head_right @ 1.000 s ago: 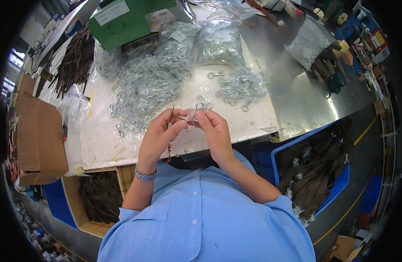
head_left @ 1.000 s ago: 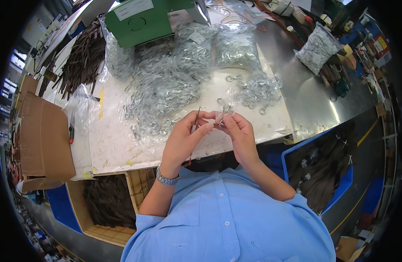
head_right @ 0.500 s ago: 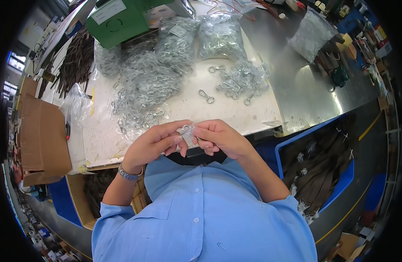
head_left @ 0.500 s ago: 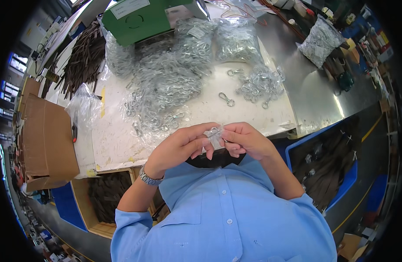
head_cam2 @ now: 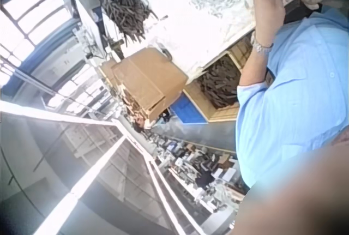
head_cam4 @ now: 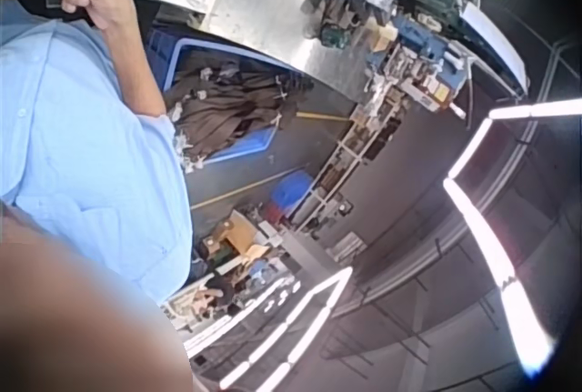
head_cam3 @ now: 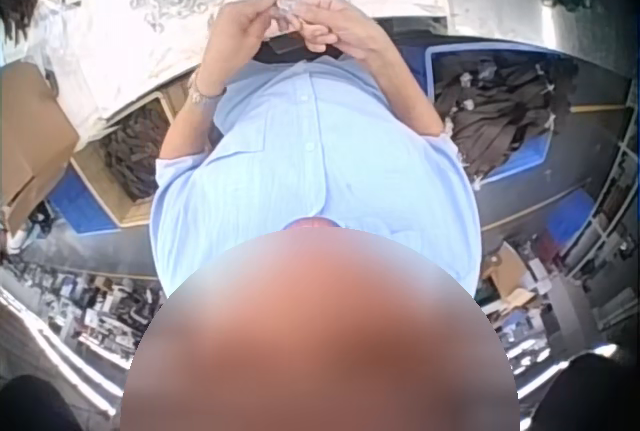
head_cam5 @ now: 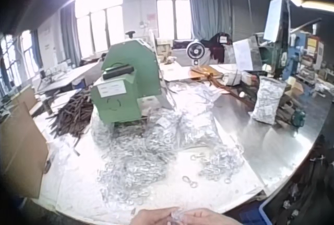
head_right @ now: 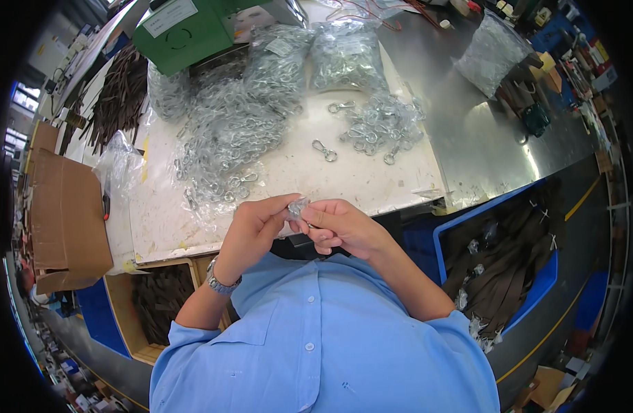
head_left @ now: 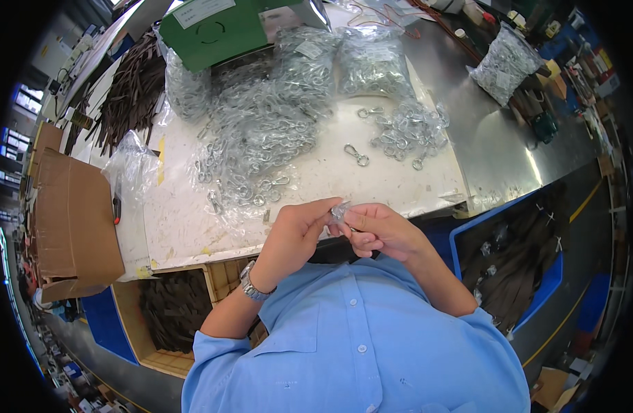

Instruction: Sorting and connecting small metal swivel clips on a workbench in a factory environment.

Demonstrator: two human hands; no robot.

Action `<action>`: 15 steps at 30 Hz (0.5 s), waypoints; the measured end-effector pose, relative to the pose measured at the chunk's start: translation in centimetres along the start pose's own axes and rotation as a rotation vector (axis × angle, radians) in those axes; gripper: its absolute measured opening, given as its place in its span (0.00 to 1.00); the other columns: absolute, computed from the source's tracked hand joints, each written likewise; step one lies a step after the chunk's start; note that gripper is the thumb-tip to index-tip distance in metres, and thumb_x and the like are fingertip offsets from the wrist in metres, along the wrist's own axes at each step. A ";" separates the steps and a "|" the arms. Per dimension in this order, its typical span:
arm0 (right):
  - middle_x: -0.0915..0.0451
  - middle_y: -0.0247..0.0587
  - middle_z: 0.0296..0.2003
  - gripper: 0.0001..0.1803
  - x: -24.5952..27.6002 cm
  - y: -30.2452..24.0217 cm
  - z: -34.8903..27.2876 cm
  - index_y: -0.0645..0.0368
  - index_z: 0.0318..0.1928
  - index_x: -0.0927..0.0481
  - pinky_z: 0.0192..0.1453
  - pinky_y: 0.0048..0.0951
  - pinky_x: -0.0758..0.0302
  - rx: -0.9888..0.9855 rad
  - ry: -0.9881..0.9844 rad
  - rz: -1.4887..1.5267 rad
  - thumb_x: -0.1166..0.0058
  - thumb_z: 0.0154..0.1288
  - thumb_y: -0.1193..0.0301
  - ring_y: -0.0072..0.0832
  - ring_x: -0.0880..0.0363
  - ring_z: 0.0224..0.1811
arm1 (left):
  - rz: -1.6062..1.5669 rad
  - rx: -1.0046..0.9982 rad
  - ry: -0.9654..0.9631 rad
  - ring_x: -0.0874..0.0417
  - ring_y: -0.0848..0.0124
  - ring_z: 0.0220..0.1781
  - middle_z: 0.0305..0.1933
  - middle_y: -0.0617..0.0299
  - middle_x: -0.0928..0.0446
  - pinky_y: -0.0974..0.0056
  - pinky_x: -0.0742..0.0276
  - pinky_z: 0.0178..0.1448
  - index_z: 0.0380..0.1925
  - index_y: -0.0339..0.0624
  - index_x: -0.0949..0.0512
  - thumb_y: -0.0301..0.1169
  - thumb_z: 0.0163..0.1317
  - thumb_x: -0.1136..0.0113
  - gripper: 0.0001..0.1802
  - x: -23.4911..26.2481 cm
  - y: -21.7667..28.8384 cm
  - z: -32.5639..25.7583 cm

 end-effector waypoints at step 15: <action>0.14 0.36 0.42 0.21 2.7 -3.9 -2.2 0.68 0.67 0.21 0.42 0.25 0.22 0.353 0.206 0.019 0.47 0.85 0.65 0.13 0.26 0.30 | 1.106 -0.075 0.250 0.14 0.50 0.37 0.48 0.55 0.16 0.51 0.17 0.43 0.53 0.43 0.17 0.27 0.66 0.29 0.16 6.6 -3.4 2.3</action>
Point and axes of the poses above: each hand's wrist, its own z-axis towards the middle knuckle, its own x-axis out of the back of the hand, y = z × x, the point moved 2 cm from there along z, towards the middle knuckle
